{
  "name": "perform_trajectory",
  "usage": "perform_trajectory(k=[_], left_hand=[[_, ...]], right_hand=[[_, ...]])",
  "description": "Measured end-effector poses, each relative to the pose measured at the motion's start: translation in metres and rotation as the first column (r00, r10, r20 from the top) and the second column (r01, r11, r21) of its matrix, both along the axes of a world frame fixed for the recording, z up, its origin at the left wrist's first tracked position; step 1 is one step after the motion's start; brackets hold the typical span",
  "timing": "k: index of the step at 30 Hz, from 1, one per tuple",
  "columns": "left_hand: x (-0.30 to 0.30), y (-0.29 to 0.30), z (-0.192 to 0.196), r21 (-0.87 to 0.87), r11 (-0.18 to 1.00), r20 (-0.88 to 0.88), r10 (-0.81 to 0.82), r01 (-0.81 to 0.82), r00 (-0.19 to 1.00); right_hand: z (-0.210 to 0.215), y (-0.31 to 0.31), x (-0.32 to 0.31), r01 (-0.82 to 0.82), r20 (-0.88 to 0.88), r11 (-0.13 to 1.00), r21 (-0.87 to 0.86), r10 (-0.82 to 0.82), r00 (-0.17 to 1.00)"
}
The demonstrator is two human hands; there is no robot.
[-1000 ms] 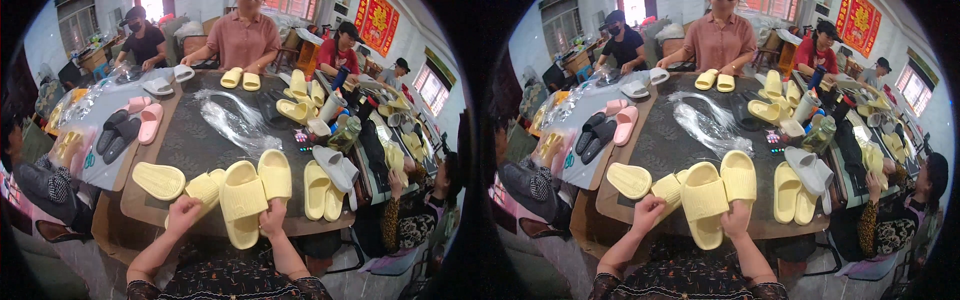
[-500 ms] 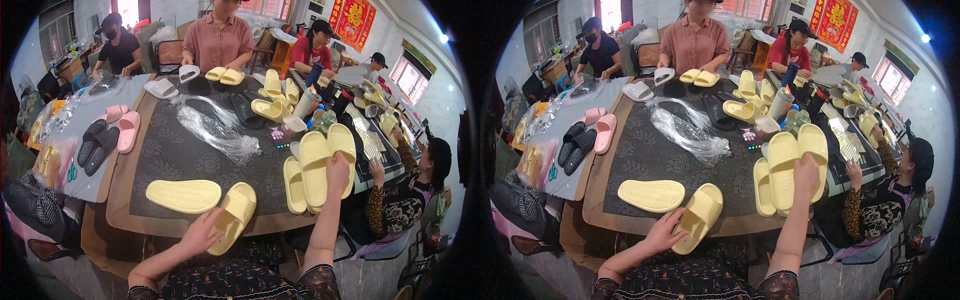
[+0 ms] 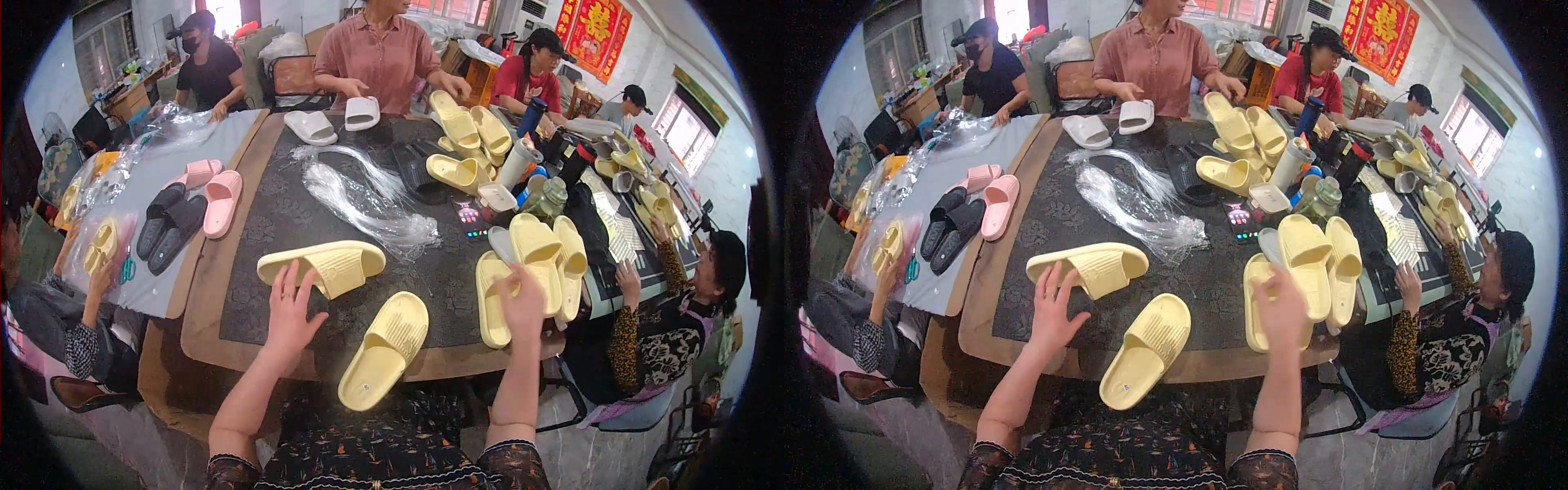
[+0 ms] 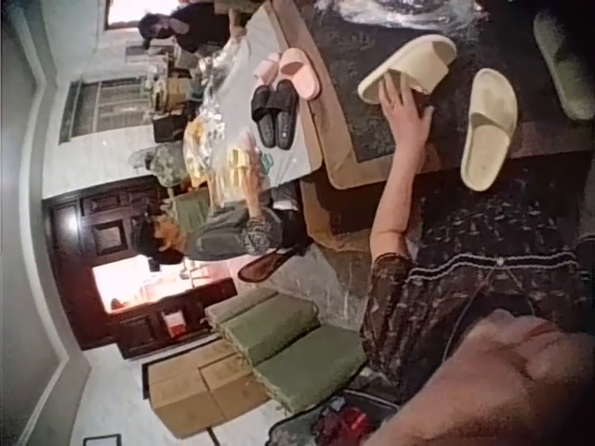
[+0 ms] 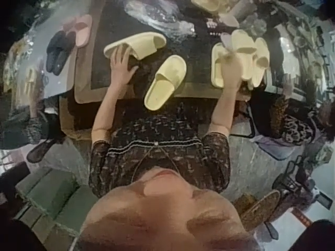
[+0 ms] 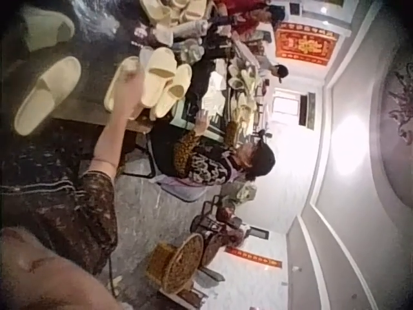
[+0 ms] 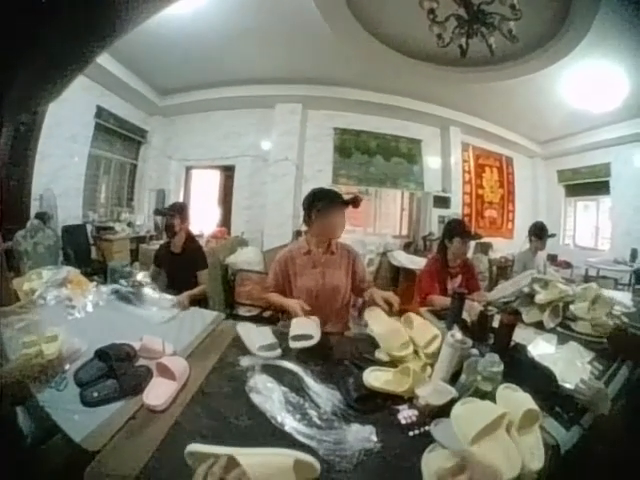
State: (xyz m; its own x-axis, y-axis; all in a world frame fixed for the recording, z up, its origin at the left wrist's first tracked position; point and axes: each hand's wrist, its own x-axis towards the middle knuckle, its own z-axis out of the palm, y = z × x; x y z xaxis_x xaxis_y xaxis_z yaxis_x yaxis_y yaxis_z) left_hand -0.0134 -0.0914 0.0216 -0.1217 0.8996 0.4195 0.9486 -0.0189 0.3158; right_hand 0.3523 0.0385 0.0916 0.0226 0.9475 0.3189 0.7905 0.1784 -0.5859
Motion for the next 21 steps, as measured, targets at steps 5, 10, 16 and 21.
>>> perform_trajectory(k=[5,10,16,21], left_hand=[[-0.014,0.053,-0.018,-0.018,0.999,0.100,-0.025,0.027,0.995],[-0.039,0.085,-0.028,-0.057,0.995,0.320,-0.060,0.083,0.945],[-0.055,0.119,-0.025,-0.314,0.942,0.156,-0.075,0.121,0.985],[-0.064,0.116,-0.013,-0.405,0.906,0.234,-0.028,0.123,0.972]], right_hand=[[-0.027,-0.055,-0.065,-0.438,0.062,0.752,-0.492,0.533,0.844],[-0.067,-0.069,-0.099,-0.592,0.131,0.726,-0.351,0.664,0.736],[-0.087,-0.062,-0.106,-0.523,0.172,0.792,-0.314,0.590,0.789],[-0.100,-0.058,-0.110,-0.499,0.134,0.854,-0.148,0.517,0.845]])
